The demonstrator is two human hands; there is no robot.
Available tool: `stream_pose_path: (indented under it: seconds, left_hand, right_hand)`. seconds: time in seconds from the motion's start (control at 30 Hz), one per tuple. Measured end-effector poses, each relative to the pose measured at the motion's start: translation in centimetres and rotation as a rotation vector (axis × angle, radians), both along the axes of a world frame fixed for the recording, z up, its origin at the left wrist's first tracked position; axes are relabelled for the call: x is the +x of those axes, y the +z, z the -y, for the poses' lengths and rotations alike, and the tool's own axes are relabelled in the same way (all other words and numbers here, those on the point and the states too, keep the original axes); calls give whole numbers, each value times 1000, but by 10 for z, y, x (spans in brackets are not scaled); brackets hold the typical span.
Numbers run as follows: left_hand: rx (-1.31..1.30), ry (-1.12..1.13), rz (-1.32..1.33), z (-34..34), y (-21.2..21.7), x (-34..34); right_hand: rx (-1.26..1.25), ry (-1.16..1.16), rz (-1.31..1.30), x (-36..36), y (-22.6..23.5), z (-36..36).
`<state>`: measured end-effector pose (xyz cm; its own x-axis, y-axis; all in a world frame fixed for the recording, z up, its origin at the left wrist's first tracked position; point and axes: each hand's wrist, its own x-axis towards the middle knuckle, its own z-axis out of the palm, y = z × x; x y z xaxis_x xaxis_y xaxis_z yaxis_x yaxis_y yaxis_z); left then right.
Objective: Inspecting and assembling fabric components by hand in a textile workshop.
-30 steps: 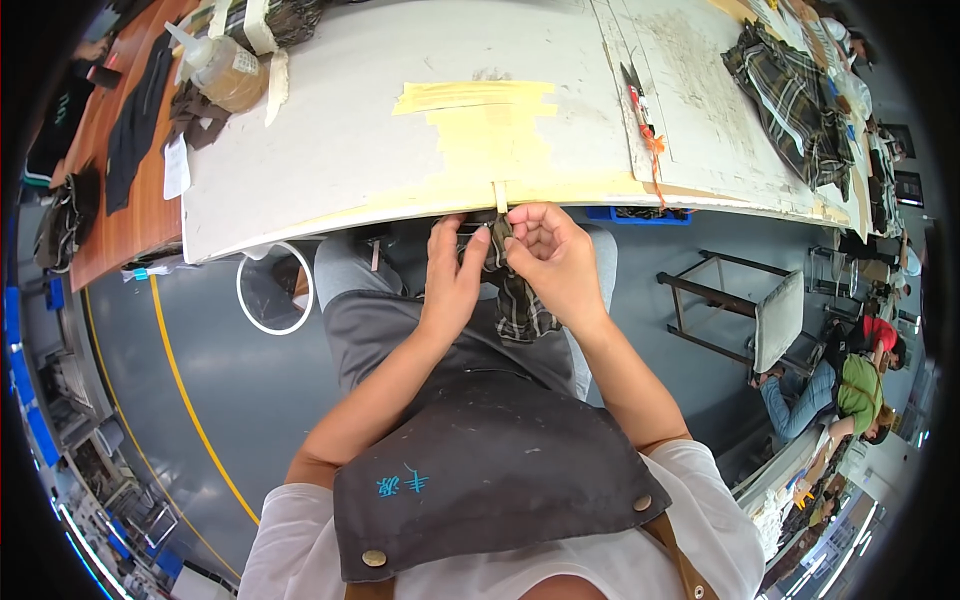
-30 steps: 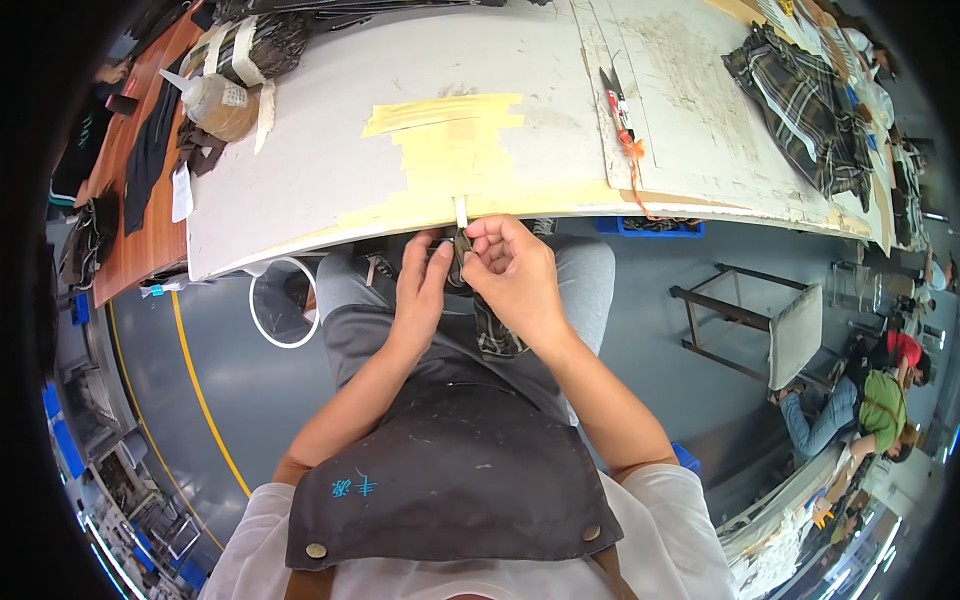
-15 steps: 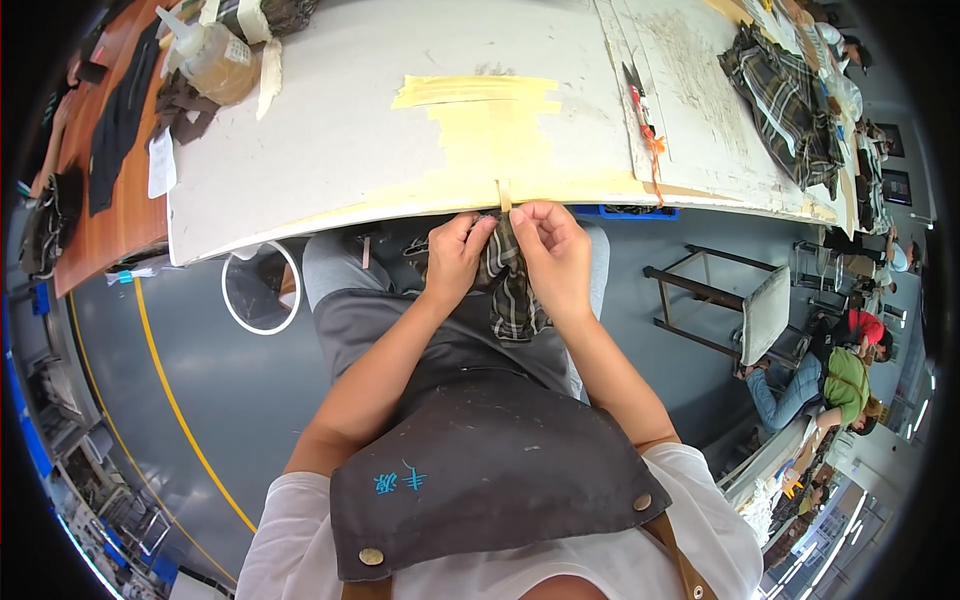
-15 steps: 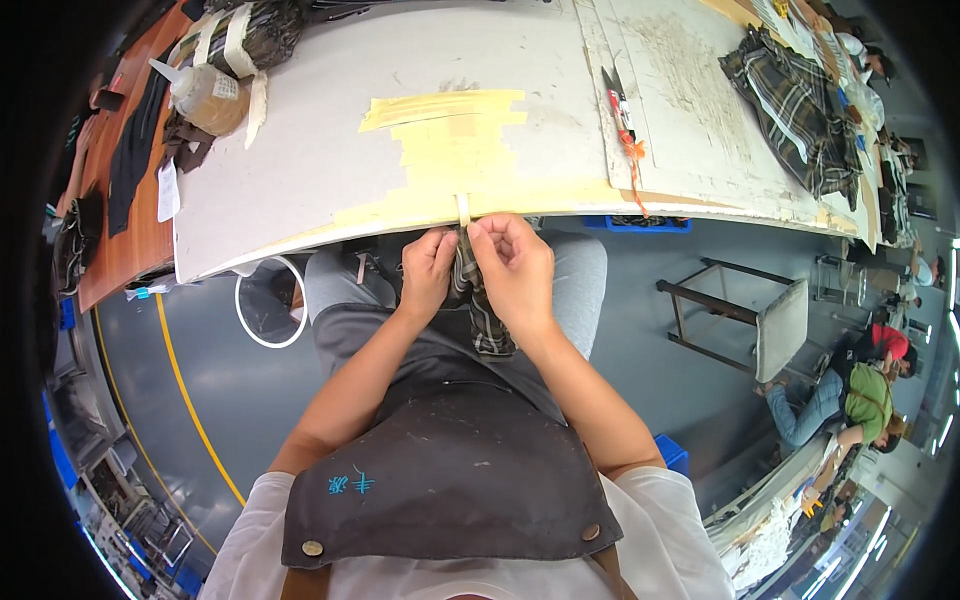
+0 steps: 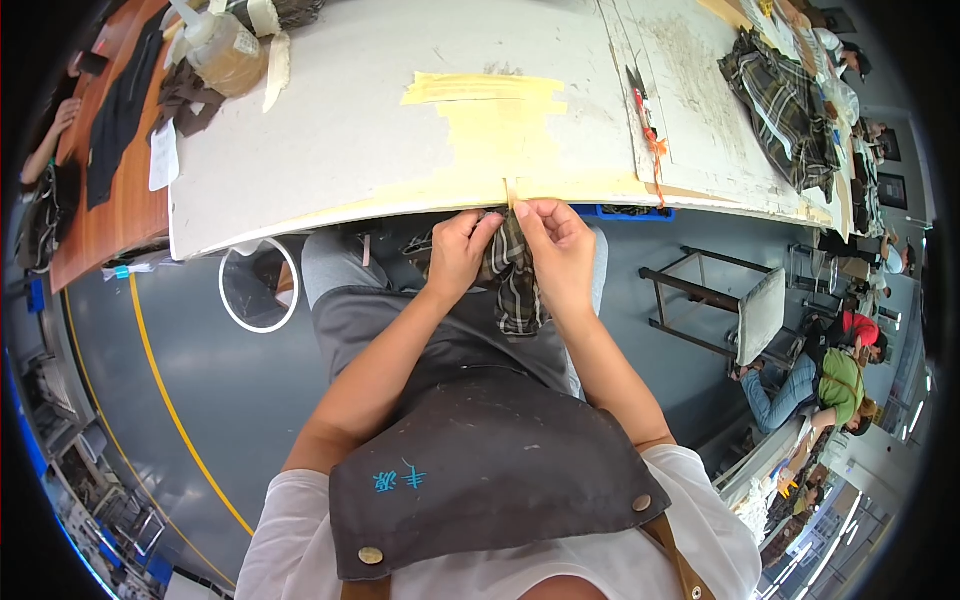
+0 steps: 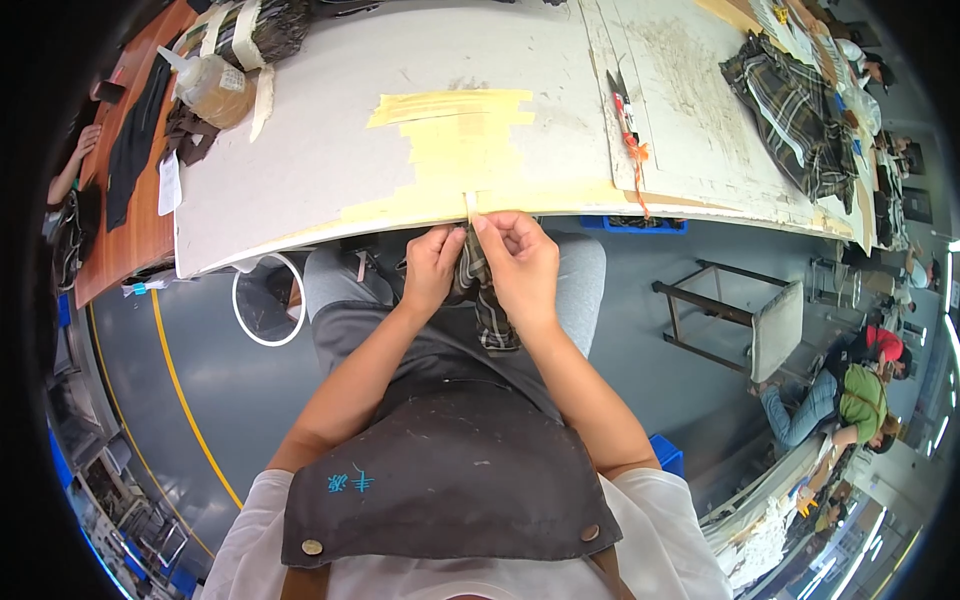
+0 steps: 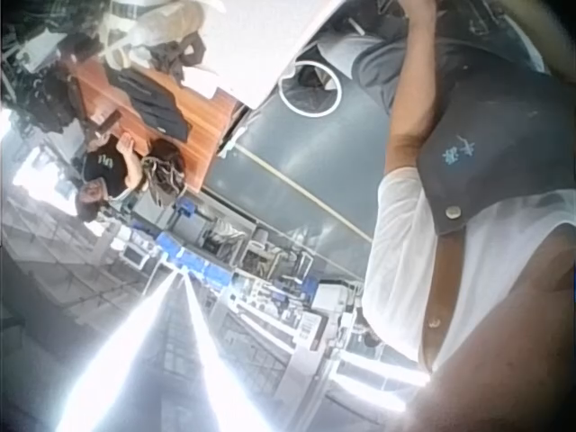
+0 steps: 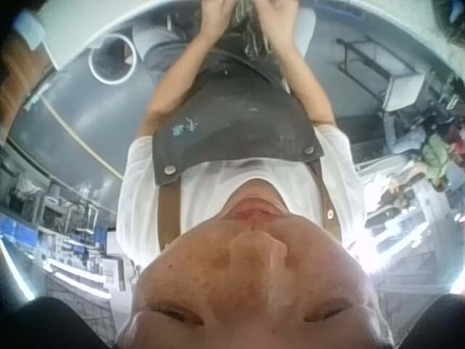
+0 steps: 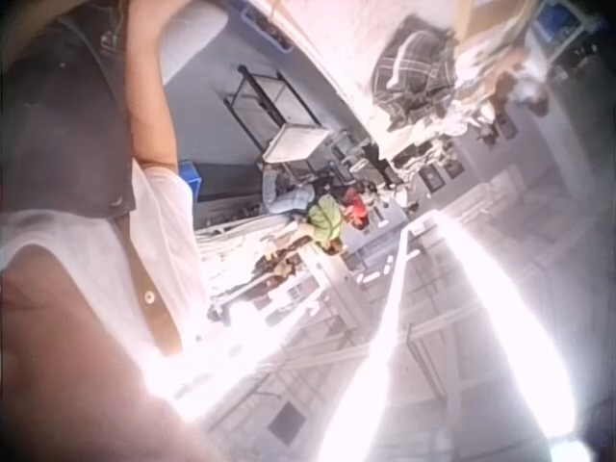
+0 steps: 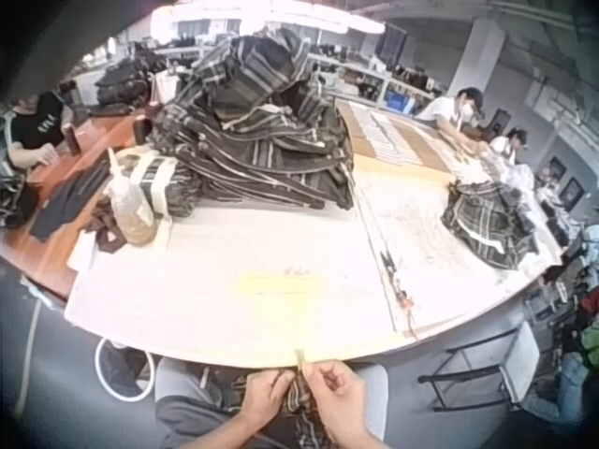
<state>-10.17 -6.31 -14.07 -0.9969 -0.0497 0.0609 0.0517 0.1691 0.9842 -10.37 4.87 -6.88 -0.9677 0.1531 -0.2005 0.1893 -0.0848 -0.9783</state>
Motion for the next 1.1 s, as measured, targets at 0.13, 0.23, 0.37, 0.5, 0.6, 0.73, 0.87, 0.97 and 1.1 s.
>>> stream_pose_path:
  seconds: [0.13,0.23,0.37,0.5,0.6,0.73,0.87,0.97,1.1]
  left_hand:
    - [-59,-3,6,3,2,0]
    - [-92,-48,97,7,5,0]
    - [5,9,-104,10,2,6]
    - [-229,-66,-311,30,13,27]
    - [-433,-92,-323,37,25,53]
    - [-53,162,25,27,62,84]
    - [-129,-112,-102,33,70,99]
    - [25,-167,-9,27,72,107]
    - [340,-413,279,36,79,105]
  right_hand:
    - [-50,55,47,11,6,-10]
    - [-202,150,82,14,11,-17]
    - [-158,260,176,25,16,-21]
    - [-6,350,231,48,11,-35]
    - [-10,373,208,70,17,-43]
    - [16,456,168,88,46,-50]
    - [55,543,65,98,63,-55]
    - [75,613,15,103,73,-60]
    - [127,669,-103,104,82,-63]
